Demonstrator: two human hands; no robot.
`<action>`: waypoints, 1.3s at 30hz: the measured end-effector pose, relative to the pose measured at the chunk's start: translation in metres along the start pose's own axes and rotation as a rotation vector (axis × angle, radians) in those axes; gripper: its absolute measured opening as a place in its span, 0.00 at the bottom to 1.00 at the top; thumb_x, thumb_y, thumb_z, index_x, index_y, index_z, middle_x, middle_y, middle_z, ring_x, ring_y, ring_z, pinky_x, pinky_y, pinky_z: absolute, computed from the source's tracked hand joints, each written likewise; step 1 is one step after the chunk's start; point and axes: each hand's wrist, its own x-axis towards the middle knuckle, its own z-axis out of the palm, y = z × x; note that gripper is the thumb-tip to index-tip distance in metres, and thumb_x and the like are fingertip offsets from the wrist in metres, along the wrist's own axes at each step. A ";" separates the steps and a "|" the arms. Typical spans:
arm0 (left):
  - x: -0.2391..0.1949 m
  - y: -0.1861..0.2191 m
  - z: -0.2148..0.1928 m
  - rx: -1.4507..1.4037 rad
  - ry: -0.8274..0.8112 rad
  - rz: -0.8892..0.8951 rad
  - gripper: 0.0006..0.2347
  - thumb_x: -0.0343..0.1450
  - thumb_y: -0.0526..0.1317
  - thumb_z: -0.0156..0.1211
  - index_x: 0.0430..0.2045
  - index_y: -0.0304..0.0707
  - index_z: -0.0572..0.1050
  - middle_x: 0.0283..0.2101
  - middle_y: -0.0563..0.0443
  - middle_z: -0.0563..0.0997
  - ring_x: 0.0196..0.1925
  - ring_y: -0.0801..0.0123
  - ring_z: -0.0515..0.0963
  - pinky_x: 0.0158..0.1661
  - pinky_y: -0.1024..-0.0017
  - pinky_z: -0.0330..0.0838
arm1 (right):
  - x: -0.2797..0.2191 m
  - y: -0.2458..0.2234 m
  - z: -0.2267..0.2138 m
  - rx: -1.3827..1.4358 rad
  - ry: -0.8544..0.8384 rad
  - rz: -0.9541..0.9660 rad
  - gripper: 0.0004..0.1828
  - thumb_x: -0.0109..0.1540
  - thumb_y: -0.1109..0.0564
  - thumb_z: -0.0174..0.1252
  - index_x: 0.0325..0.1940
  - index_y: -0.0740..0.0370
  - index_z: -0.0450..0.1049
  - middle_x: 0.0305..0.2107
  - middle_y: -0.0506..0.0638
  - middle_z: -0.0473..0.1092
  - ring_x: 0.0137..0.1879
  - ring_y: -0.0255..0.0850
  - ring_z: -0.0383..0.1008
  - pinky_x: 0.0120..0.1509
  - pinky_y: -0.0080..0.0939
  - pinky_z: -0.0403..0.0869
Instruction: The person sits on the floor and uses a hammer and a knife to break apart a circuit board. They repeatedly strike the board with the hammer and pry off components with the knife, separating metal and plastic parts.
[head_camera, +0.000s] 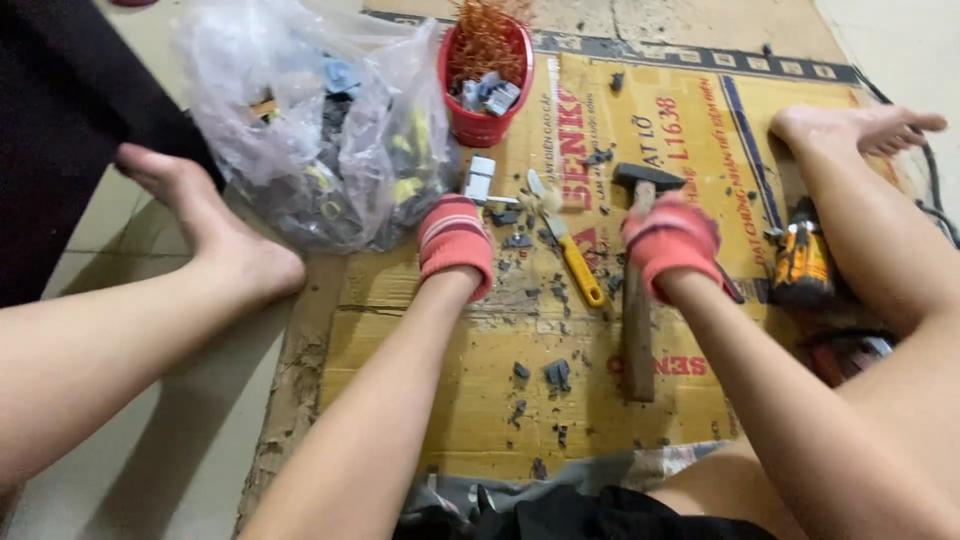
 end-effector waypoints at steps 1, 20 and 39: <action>0.000 0.000 0.001 0.009 -0.005 0.003 0.26 0.64 0.51 0.66 0.54 0.39 0.71 0.53 0.40 0.79 0.57 0.47 0.79 0.52 0.47 0.77 | 0.001 0.012 0.005 0.064 -0.035 0.047 0.24 0.70 0.44 0.45 0.59 0.64 0.71 0.45 0.68 0.76 0.55 0.62 0.76 0.58 0.68 0.73; 0.007 -0.005 -0.018 0.045 0.025 0.033 0.27 0.63 0.53 0.66 0.53 0.38 0.73 0.53 0.41 0.80 0.57 0.48 0.79 0.51 0.48 0.77 | -0.165 -0.031 -0.047 0.472 -0.216 0.067 0.39 0.57 0.58 0.62 0.73 0.46 0.61 0.53 0.70 0.71 0.55 0.63 0.77 0.53 0.60 0.82; 0.018 -0.023 -0.024 -0.010 0.037 -0.009 0.27 0.63 0.54 0.67 0.52 0.38 0.75 0.52 0.41 0.81 0.57 0.49 0.80 0.50 0.48 0.78 | -0.155 -0.074 -0.003 0.679 0.028 -0.606 0.32 0.68 0.59 0.47 0.77 0.42 0.52 0.34 0.48 0.73 0.21 0.31 0.67 0.24 0.29 0.73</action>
